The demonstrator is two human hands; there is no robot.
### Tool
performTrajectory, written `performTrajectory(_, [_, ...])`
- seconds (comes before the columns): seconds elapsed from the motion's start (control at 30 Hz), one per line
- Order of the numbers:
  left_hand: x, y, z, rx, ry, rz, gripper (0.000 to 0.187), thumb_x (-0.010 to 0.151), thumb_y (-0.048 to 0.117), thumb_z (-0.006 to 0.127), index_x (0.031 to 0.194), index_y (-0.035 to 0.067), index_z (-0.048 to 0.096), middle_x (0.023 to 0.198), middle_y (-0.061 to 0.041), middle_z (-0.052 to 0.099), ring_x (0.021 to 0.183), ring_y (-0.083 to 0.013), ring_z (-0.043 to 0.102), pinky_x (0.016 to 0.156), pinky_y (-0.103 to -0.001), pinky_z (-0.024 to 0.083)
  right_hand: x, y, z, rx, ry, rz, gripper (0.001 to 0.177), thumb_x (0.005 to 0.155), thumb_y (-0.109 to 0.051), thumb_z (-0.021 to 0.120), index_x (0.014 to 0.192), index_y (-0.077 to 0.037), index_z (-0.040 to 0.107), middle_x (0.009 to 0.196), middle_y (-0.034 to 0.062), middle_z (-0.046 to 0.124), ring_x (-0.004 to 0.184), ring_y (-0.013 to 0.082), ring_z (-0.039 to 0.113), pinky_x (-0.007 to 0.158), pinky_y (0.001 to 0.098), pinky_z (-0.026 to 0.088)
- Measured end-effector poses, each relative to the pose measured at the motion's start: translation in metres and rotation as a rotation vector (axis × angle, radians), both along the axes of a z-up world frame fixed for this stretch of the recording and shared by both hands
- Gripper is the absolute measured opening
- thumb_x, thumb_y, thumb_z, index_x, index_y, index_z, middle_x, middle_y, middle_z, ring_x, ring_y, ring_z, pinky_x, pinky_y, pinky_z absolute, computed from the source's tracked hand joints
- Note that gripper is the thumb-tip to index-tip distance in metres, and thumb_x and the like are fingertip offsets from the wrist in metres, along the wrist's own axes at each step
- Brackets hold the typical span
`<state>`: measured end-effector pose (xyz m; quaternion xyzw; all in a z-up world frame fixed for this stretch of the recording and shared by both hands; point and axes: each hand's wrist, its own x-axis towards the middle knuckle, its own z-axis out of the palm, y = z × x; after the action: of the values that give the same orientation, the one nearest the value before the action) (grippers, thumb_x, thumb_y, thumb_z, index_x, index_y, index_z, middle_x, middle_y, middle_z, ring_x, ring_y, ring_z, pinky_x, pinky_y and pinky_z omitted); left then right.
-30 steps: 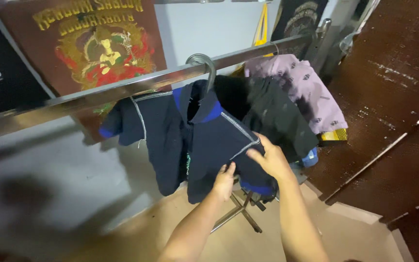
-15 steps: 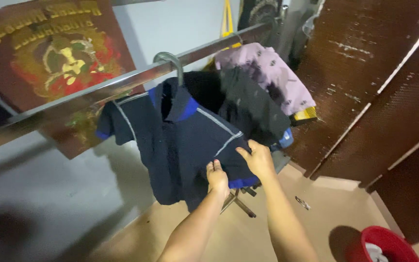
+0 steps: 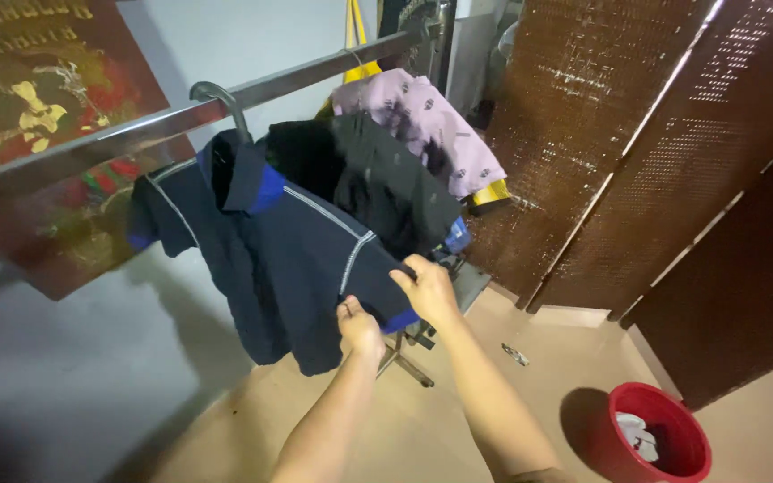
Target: The person takes clothes from a white bucket, places them on hangers, and hangs them on a metal clothing rack. They handle a black shirt, a dark blue shirt, and a red shirt, adjusting each on the rack.
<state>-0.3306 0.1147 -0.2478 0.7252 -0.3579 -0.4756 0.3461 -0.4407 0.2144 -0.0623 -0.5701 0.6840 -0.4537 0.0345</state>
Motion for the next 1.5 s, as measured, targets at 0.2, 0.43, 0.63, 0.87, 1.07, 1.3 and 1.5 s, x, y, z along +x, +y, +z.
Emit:
performTrajectory(0.2, [-0.007,0.023,0.023,-0.097,-0.063,0.095,0.052,0.103,0.075,0.032,0.122,0.040,0.065,0.119,0.001,0.076,0.116,-0.0254,0.071,0.099,-0.040,0.052,-0.005,0.005,0.002,0.116,-0.063,0.152,0.021,0.091,-0.031,0.077,0.100,-0.013,0.070,0.085,0.0139,0.076,0.088,0.0348,0.074,0.084,0.0439,0.057])
performTrajectory(0.43, [-0.001,0.086,0.100,-0.149,0.177,0.040,0.065,0.105,0.070,0.031,0.140,0.025,0.063,0.140,-0.006,0.065,0.134,-0.0342,0.057,0.116,-0.047,0.038,-0.004,0.018,0.006,0.078,-0.030,0.128,0.034,0.083,-0.035,0.083,0.101,-0.009,0.069,0.089,0.0191,0.074,0.090,0.0388,0.072,0.074,0.0451,0.057])
performTrajectory(0.63, [-0.002,0.070,0.083,-0.106,0.097,-0.089,0.060,0.107,0.065,0.031,0.154,0.031,0.047,0.157,0.008,0.051,0.141,-0.0219,0.050,0.117,-0.039,0.033,-0.005,0.021,0.012,0.139,-0.005,0.171,0.033,0.081,-0.029,0.083,0.100,-0.006,0.068,0.087,0.0209,0.074,0.089,0.0405,0.073,0.072,0.0460,0.057])
performTrajectory(0.87, [-0.002,0.083,0.104,-0.400,0.426,0.213,0.052,0.111,0.049,0.049,0.129,0.003,0.066,0.132,-0.022,0.065,0.129,-0.0376,0.058,0.115,-0.045,0.038,-0.015,0.018,-0.021,0.046,-0.129,0.056,0.031,0.091,-0.048,0.075,0.097,-0.017,0.074,0.078,0.0104,0.074,0.083,0.0295,0.073,0.069,0.0398,0.056])
performTrajectory(1.07, [-0.005,0.087,0.119,-0.172,0.396,0.211,0.044,0.105,0.065,0.045,0.123,0.030,0.067,0.126,-0.007,0.071,0.123,-0.0353,0.063,0.111,-0.049,0.042,-0.014,0.015,-0.018,-0.157,-0.070,-0.013,0.025,0.091,-0.039,0.079,0.091,-0.014,0.074,0.076,0.0079,0.072,0.079,0.0290,0.073,0.071,0.0366,0.057])
performTrajectory(1.3, [-0.001,0.017,0.023,-0.498,0.206,0.186,0.044,0.110,0.046,0.052,0.104,0.004,0.063,0.109,-0.025,0.070,0.114,-0.0404,0.064,0.102,-0.046,0.048,0.005,0.017,-0.016,-0.267,0.038,-0.193,0.029,0.092,-0.038,0.077,0.074,-0.017,0.067,0.062,0.0079,0.064,0.064,0.0305,0.068,0.060,0.0383,0.054])
performTrajectory(1.5, [0.012,0.017,0.031,-0.457,0.244,0.102,0.046,0.105,0.044,0.059,0.111,-0.001,0.065,0.115,-0.027,0.070,0.120,-0.0440,0.063,0.103,-0.051,0.047,0.001,0.000,-0.028,-0.293,0.030,-0.170,0.026,0.092,-0.032,0.077,0.078,-0.014,0.065,0.066,0.0117,0.063,0.069,0.0340,0.068,0.062,0.0418,0.054])
